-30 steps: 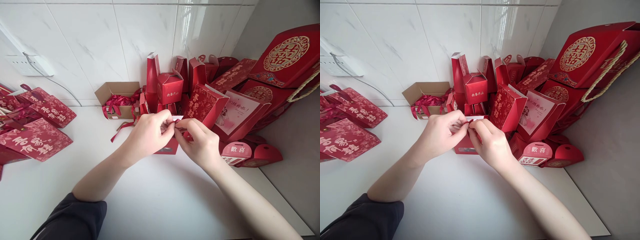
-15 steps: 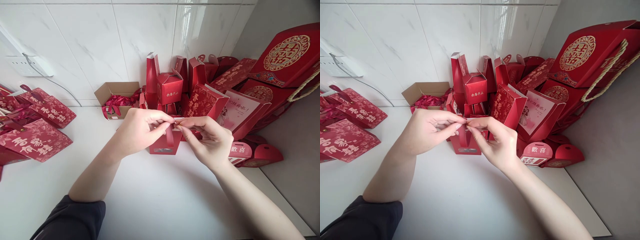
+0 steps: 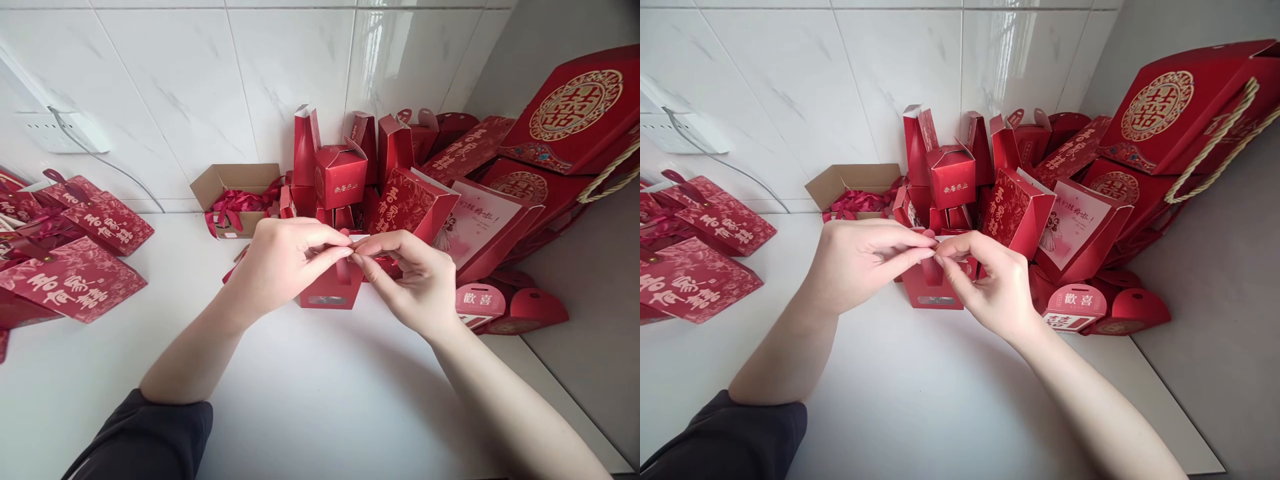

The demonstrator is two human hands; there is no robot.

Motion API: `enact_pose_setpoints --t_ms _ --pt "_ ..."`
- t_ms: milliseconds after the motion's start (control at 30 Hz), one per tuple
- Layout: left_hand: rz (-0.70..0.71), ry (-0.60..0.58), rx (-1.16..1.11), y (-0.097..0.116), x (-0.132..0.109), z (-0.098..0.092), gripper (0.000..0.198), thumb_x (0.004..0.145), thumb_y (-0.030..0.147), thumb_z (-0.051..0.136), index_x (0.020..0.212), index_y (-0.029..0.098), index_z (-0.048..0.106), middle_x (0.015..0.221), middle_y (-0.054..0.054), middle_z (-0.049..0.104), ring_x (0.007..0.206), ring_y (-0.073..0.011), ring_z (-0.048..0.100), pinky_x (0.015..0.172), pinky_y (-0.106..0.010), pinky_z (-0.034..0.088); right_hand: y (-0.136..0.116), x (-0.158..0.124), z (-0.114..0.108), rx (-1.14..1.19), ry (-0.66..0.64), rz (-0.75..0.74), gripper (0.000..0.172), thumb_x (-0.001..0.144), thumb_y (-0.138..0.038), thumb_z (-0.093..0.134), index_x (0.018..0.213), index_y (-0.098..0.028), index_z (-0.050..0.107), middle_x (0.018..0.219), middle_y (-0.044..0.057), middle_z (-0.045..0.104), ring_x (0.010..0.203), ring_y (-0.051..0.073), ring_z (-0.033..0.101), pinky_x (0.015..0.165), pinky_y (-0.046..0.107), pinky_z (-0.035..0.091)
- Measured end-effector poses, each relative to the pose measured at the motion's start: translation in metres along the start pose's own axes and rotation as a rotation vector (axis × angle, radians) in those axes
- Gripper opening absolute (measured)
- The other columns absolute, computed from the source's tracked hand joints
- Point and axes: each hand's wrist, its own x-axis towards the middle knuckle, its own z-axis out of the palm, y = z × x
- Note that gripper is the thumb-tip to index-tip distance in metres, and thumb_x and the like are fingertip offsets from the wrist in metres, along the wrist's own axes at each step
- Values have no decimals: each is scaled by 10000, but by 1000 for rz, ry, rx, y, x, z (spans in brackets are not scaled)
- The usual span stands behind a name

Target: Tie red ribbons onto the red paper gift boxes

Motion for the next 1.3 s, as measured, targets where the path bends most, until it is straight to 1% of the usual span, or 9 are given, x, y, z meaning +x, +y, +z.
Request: enact_pose_setpoints --t_ms 67,200,467,633,833,933,1067,1200,1300 --pt "70 14 93 0 -1 1 122 884 233 636 833 269 741 818 35 761 718 -124 704 661 -245 567 1 -1 2 16 -4 8 103 853 -122 678 917 -201 666 893 23 725 823 174 697 802 333 601" --pt "81 24 201 2 -3 3 156 899 250 590 818 292 717 758 29 733 618 -114 645 588 -253 516 2 -1 4 87 21 39 141 846 -182 708 967 -209 641 909 23 710 832 176 697 788 335 608" --pt "123 74 316 6 -8 8 162 897 260 574 772 286 674 701 22 688 616 -118 606 557 -258 465 1 -1 3 101 49 47 81 858 -222 708 930 -206 676 891 38 704 816 179 680 765 337 598" --pt "155 103 338 4 -8 12 172 903 245 568 771 277 674 683 21 669 618 -117 604 560 -254 462 0 -1 4 150 86 65 102 866 -203 699 966 -201 678 885 36 706 774 163 676 738 319 597" --pt "203 160 288 2 -7 18 136 890 190 582 815 252 678 729 18 691 630 -108 621 564 -237 476 -1 -2 5 56 112 74 91 880 -225 675 968 -206 664 893 47 708 780 178 685 724 328 602" --pt "166 164 197 4 -5 20 111 880 161 587 837 217 672 764 9 710 635 -96 634 577 -218 510 1 -1 5 -83 134 -28 97 865 -187 677 957 -213 669 882 43 710 760 178 680 701 325 593" --pt "38 78 72 7 -4 20 95 863 152 590 839 195 671 782 -3 721 655 -106 658 599 -225 552 2 0 4 -281 138 -191 131 872 -151 647 972 -231 675 894 41 727 749 178 681 691 320 580" --pt "-88 14 -77 9 -3 20 65 836 156 611 821 185 667 764 -4 720 646 -115 668 627 -235 572 1 1 2 -312 91 -219 134 880 -170 642 998 -231 663 914 45 726 784 188 687 705 326 575" --pt "-167 -47 -175 10 -2 20 76 836 160 610 772 173 648 690 8 687 600 -100 648 588 -208 550 2 2 2 -315 71 -236 156 885 -157 641 1020 -232 665 928 44 729 800 186 683 715 324 573"
